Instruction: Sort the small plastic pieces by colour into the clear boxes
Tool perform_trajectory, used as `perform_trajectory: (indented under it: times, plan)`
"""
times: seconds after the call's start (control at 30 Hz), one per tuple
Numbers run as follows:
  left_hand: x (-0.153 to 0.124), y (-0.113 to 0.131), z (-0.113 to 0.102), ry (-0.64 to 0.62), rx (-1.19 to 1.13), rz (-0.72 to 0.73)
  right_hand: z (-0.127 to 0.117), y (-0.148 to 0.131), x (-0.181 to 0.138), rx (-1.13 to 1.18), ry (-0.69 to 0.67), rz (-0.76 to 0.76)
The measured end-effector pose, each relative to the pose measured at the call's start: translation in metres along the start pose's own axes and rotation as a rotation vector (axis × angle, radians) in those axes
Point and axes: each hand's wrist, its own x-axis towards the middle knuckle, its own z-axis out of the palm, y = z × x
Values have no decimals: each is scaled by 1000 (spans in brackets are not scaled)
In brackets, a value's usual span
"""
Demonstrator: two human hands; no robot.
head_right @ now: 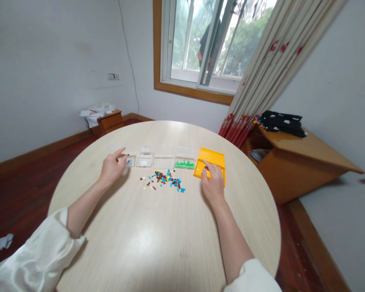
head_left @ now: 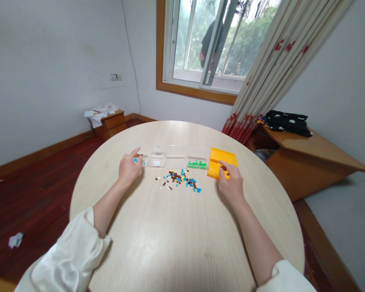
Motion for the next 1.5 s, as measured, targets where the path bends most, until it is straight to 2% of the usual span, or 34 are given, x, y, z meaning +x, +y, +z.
perform_trajectory:
  times: [0.27,0.53,0.83,0.9,1.1,1.23,1.33,1.5]
  plan:
    - [0,1,1,-32,-16,36,1,-2,0,6,-2,-3]
    - [-6,10,3,-214,-167,181,1,-2,-1,6,-14,1]
    - [-9,16,-2,-268,-167,123,1,-2,-1,7,-33,15]
    - [-8,17,-3,-228,-167,114,1,-2,-1,2,-36,15]
    - [1,13,-12,53,-233,-31,1,-2,-1,8,-32,19]
    - [6,8,-14,105,-248,-76,1,-1,-1,7,-39,18]
    - [7,3,-9,54,-191,-55,1,-2,-1,11,-37,16]
    - [5,-8,6,-131,28,79,2,-3,-1,11,-39,15]
